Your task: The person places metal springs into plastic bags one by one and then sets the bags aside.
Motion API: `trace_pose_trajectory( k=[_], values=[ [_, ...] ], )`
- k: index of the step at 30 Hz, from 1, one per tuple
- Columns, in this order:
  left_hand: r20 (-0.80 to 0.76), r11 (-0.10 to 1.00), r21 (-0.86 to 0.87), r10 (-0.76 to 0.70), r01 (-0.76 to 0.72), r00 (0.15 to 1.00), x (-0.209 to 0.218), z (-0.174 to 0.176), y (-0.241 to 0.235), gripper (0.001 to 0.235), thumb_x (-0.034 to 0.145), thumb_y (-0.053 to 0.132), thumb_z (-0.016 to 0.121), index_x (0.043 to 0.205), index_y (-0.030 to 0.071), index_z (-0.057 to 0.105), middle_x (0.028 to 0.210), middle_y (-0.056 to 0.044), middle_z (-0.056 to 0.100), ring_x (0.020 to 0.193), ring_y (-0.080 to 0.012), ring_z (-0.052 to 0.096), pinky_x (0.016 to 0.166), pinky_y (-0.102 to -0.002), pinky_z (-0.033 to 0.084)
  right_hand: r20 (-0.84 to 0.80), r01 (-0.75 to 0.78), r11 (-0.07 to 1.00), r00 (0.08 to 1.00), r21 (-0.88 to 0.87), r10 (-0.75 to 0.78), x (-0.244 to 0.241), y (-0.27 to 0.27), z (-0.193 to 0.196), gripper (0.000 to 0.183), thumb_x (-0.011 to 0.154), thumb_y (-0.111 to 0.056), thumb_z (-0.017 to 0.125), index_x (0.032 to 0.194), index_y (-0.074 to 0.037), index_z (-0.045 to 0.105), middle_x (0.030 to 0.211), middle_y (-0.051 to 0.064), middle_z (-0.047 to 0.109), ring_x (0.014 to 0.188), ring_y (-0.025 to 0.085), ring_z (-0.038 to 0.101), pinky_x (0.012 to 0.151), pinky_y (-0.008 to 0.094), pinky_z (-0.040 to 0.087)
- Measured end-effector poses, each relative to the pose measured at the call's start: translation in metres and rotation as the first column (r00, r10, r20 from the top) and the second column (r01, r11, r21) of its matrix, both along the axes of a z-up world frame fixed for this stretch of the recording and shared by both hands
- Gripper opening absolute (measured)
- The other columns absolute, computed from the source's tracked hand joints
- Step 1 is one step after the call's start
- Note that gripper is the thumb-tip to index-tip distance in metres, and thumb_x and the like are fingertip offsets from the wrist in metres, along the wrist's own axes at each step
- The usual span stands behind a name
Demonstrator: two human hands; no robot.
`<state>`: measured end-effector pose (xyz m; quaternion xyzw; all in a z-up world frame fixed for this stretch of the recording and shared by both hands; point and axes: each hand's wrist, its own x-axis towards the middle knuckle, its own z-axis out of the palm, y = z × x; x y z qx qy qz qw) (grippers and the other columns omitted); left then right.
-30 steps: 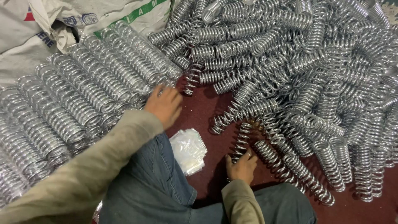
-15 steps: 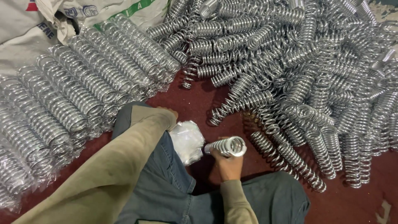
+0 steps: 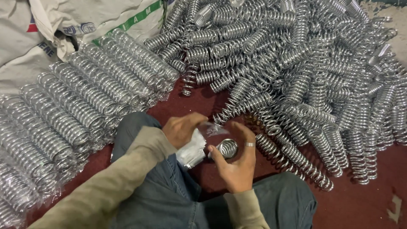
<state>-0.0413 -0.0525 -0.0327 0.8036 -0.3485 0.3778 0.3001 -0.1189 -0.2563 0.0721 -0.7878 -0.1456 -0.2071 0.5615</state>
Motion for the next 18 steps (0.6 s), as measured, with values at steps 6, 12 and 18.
trace_pose_trajectory(
  k=[6, 12, 18],
  values=[
    [-0.556, 0.507, -0.826, -0.665, -0.245, 0.498, -0.115, 0.121, -0.042, 0.028, 0.097, 0.008, 0.065, 0.122, 0.0, 0.055, 0.09, -0.009, 0.071, 0.032, -0.0094, 0.045, 0.027, -0.021, 0.033, 0.286, 0.03, 0.971, 0.957, -0.235, 0.04, -0.02, -0.005, 0.04, 0.02, 0.103, -0.011, 0.052, 0.086, -0.001, 0.056, 0.077, 0.009, 0.053, 0.067, 0.02, 0.048, 0.062, 0.032, 0.039],
    [-0.628, 0.477, -0.749, -0.732, -0.46, 0.265, -0.158, 0.067, -0.072, 0.029, 0.088, 0.019, 0.079, 0.113, 0.006, 0.072, 0.061, -0.013, 0.069, 0.039, -0.0118, 0.049, 0.041, -0.027, 0.042, -0.382, 0.136, 0.977, 0.922, 0.166, -0.063, -0.067, -0.004, 0.003, 0.021, 0.088, -0.018, 0.076, 0.082, -0.009, 0.058, 0.057, 0.003, 0.06, 0.041, 0.008, 0.054, 0.037, 0.021, 0.041],
    [-0.489, 0.501, -0.859, -0.864, -0.107, -0.118, -0.154, 0.034, -0.067, 0.043, 0.101, 0.045, 0.055, 0.113, 0.004, 0.061, 0.096, -0.004, 0.068, 0.091, -0.0118, 0.066, 0.087, -0.027, 0.054, -0.557, 0.12, 0.729, 0.731, 0.674, 0.394, -0.07, -0.062, -0.042, 0.016, 0.092, -0.005, 0.07, 0.086, -0.004, 0.056, 0.058, 0.001, 0.043, 0.047, 0.012, 0.037, 0.046, 0.028, 0.026]
  ],
)
